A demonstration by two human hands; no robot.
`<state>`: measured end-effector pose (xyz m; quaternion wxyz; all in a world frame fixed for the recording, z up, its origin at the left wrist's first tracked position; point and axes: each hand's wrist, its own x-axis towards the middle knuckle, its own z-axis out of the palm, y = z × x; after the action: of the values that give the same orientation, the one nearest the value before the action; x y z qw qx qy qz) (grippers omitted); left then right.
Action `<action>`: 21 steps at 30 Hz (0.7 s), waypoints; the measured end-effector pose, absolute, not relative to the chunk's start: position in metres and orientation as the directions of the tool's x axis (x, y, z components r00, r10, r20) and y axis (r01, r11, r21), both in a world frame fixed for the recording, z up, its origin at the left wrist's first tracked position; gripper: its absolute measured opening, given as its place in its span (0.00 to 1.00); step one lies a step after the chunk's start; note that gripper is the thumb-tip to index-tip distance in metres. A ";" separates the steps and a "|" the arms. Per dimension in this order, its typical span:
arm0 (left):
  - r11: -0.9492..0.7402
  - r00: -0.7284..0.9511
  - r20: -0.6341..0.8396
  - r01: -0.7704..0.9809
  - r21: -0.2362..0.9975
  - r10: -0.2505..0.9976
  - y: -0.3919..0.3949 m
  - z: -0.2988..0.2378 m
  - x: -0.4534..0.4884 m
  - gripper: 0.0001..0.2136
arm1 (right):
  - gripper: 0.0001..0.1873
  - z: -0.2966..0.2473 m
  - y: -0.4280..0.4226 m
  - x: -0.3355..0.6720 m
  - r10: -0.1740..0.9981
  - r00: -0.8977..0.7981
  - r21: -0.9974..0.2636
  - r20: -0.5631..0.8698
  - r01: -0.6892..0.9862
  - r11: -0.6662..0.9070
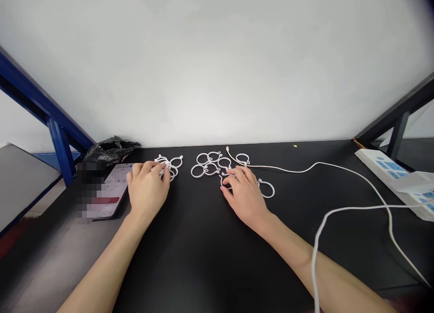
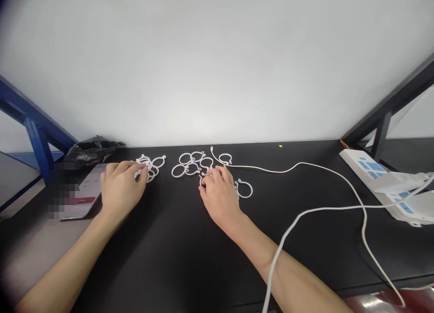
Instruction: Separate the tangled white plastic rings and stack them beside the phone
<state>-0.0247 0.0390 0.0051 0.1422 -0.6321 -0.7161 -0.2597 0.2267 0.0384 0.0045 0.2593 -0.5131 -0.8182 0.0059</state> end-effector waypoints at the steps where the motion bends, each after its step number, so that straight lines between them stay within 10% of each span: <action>1: 0.059 -0.155 0.544 0.980 0.190 0.825 0.037 0.006 -0.022 0.15 | 0.02 0.006 0.038 0.226 0.840 -0.331 -0.287 0.430 0.832 0.475; 9: -0.268 0.014 0.502 0.857 0.439 0.865 0.012 0.024 0.023 0.11 | 0.06 0.016 0.029 0.223 0.823 -0.292 -0.439 0.488 0.733 0.520; 14: -0.064 -0.023 0.089 0.522 0.850 0.996 -0.002 0.025 0.055 0.10 | 0.09 0.013 0.026 0.219 0.810 -0.335 -0.593 0.481 0.557 0.582; 21: 0.068 -0.118 -0.031 0.323 0.944 0.993 0.000 0.023 0.052 0.07 | 0.17 0.010 0.022 0.214 0.861 -0.331 -0.765 0.386 0.407 0.500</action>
<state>0.0515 -0.0001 0.0226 -0.3942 -0.5345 -0.6154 -0.4245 0.2141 0.0218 0.0099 0.4039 -0.4139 -0.7659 0.2809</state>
